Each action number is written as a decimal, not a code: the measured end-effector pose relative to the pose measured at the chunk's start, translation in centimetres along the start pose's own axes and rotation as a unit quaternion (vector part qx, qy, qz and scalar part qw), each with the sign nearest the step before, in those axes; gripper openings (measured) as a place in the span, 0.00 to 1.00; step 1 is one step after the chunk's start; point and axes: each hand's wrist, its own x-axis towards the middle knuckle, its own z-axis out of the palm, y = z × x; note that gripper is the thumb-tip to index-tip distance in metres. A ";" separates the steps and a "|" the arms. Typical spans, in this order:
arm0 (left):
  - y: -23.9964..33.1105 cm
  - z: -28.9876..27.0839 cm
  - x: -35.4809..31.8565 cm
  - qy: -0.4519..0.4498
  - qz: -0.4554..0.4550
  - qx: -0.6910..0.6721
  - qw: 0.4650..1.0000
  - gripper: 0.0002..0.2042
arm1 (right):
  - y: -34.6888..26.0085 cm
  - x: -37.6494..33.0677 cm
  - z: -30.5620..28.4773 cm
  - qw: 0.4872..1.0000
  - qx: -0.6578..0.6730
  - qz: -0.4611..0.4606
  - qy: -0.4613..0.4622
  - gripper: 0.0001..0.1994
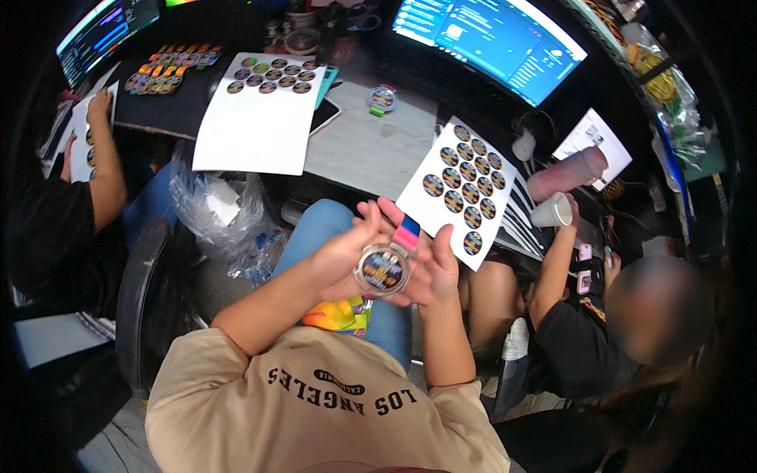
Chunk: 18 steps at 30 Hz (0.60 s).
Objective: The person peels circular stickers from a sheet and wraps a rainbow ribbon around each sticker to form small keychains. They place the finished keychains on the desk. Another person at the same desk performs a similar task in the background.
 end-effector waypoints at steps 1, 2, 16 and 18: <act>-0.1 -0.1 -0.7 -0.025 -0.023 0.080 0.996 0.35 | -0.5 0.5 0.6 0.998 -0.060 -0.025 -0.027 0.31; -0.1 -0.4 -1.1 -0.045 -0.041 0.196 0.979 0.32 | -1.3 0.7 1.2 0.990 -0.123 -0.050 -0.049 0.28; 0.7 -3.6 -2.8 -0.283 -0.096 0.387 0.872 0.17 | -7.1 -2.5 7.4 0.954 -0.019 -0.273 -0.127 0.06; -0.8 -1.1 -1.1 -0.278 -0.058 0.283 0.916 0.16 | -6.0 -2.0 7.7 0.966 -0.024 -0.224 -0.125 0.06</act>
